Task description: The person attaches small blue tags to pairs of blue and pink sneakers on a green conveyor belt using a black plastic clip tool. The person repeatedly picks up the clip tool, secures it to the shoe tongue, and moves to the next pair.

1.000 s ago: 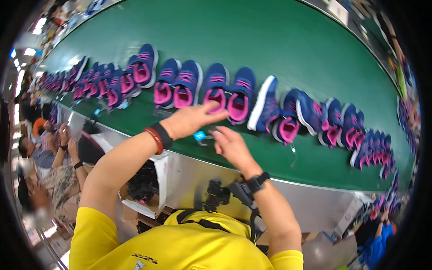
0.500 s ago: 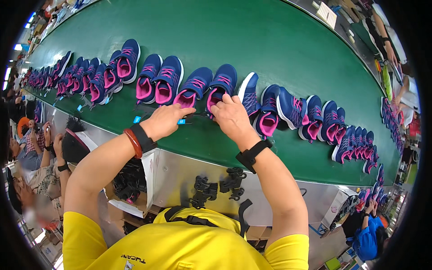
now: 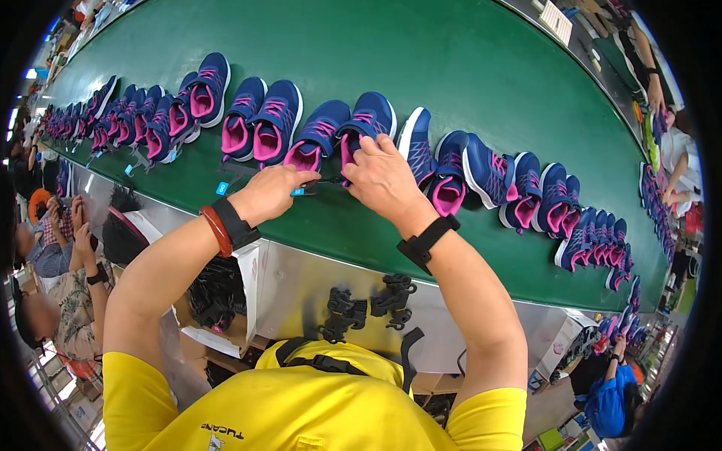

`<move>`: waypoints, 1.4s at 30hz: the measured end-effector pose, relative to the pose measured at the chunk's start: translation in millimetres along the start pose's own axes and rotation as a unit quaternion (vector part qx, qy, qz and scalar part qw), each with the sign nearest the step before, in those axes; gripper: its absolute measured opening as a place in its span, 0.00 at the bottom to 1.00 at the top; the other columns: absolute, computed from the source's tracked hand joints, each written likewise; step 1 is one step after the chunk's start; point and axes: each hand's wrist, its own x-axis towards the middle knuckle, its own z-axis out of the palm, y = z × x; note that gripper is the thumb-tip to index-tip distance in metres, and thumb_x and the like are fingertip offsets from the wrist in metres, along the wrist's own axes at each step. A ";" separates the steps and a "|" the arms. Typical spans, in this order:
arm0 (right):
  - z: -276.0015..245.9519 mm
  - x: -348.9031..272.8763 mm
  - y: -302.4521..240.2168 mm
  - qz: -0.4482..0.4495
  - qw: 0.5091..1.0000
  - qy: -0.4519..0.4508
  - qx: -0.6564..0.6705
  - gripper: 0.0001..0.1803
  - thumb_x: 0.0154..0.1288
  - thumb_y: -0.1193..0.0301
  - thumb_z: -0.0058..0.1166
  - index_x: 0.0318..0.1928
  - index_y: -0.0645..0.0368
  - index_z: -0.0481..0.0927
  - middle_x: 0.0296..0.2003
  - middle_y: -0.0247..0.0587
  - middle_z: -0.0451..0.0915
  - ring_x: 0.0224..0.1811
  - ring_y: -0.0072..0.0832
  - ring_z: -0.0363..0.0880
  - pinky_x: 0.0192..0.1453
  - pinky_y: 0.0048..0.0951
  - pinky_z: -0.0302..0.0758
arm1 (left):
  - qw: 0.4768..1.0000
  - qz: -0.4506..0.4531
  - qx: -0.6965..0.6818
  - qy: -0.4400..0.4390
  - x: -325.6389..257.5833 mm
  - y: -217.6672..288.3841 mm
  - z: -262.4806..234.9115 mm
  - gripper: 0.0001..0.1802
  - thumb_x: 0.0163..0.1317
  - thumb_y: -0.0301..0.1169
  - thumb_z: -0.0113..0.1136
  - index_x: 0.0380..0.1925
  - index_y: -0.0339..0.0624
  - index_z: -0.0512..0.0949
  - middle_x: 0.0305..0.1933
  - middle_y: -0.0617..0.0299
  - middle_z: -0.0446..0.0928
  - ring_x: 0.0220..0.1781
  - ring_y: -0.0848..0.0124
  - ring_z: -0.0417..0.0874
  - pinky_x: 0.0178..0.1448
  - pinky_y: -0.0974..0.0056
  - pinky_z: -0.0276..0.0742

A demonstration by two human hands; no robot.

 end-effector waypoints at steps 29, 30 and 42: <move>-18.6 -252.5 -117.9 0.510 0.799 -0.015 0.319 0.20 0.51 0.66 0.69 0.40 0.63 0.75 0.31 0.45 0.78 0.36 0.41 0.76 0.44 0.39 0.74 | 0.967 0.179 -0.098 0.153 -30.7 101.6 37.4 0.17 0.49 0.15 0.51 0.39 0.40 0.79 0.40 0.53 0.77 0.44 0.54 0.78 0.50 0.56 0.75; -13.9 -253.3 -125.0 0.495 0.824 0.008 0.274 0.22 0.50 0.66 0.70 0.41 0.63 0.75 0.32 0.46 0.78 0.39 0.42 0.76 0.46 0.40 0.74 | 0.972 0.170 -0.121 0.106 -29.9 111.8 51.7 0.16 0.51 0.16 0.51 0.40 0.40 0.80 0.40 0.52 0.77 0.44 0.53 0.79 0.49 0.56 0.76; -37.2 -291.3 -70.5 0.331 0.489 -0.108 0.800 0.21 0.64 0.68 0.53 0.56 0.62 0.74 0.36 0.36 0.80 0.37 0.22 0.78 0.43 0.23 0.76 | 0.906 0.418 0.034 -0.065 -42.0 229.5 57.2 0.47 0.39 0.27 0.73 0.64 0.47 0.66 0.68 0.51 0.65 0.71 0.51 0.64 0.71 0.51 0.62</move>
